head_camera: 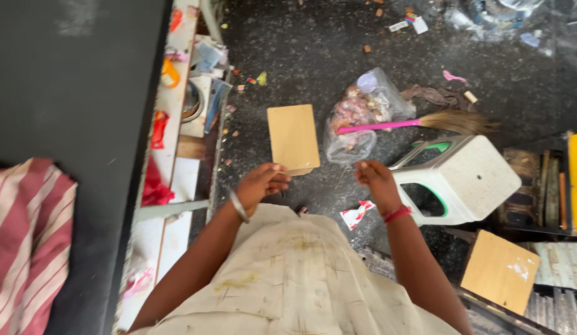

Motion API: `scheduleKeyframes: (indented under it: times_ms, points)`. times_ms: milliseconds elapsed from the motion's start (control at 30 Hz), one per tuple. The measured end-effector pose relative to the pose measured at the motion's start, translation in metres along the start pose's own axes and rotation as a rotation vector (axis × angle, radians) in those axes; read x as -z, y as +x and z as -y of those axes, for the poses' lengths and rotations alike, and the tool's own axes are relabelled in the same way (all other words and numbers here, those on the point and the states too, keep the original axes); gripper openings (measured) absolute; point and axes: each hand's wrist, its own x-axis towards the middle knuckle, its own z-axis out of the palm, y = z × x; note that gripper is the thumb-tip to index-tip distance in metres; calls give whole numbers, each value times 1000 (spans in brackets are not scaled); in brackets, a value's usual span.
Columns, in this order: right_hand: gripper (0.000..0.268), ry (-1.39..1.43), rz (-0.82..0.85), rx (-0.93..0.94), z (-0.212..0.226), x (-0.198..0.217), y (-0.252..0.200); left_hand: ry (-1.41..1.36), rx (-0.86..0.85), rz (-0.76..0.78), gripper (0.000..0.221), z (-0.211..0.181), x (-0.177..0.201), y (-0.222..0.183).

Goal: The person sweeps the floor of a bakery with a small broom, gathering debris near a plastic bag, and moves several metal bread racks to clean the area beneath them.

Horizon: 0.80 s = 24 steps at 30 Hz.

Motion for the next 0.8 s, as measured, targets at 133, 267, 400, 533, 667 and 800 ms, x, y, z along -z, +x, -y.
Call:
scheduleKeyframes:
  times_ms: [133, 267, 400, 533, 667, 800]
  points:
    - [26, 165, 48, 34, 25, -12, 47, -59, 17, -177, 34, -29, 36, 37]
    - [28, 141, 172, -137, 21, -45, 82, -79, -29, -343, 37, -72, 67, 79]
    - [30, 9, 264, -241, 22, -48, 140, -130, 31, -345, 35, -92, 87, 153]
    - [30, -37, 151, -208, 48, -20, 207, -64, 82, -264, 33, -124, 81, 243]
    - [27, 41, -40, -152, 81, 19, 261, 74, 116, -41, 34, -168, 63, 329]
    - [26, 162, -205, -121, 97, 44, 273, 240, 117, 198, 37, -207, 41, 410]
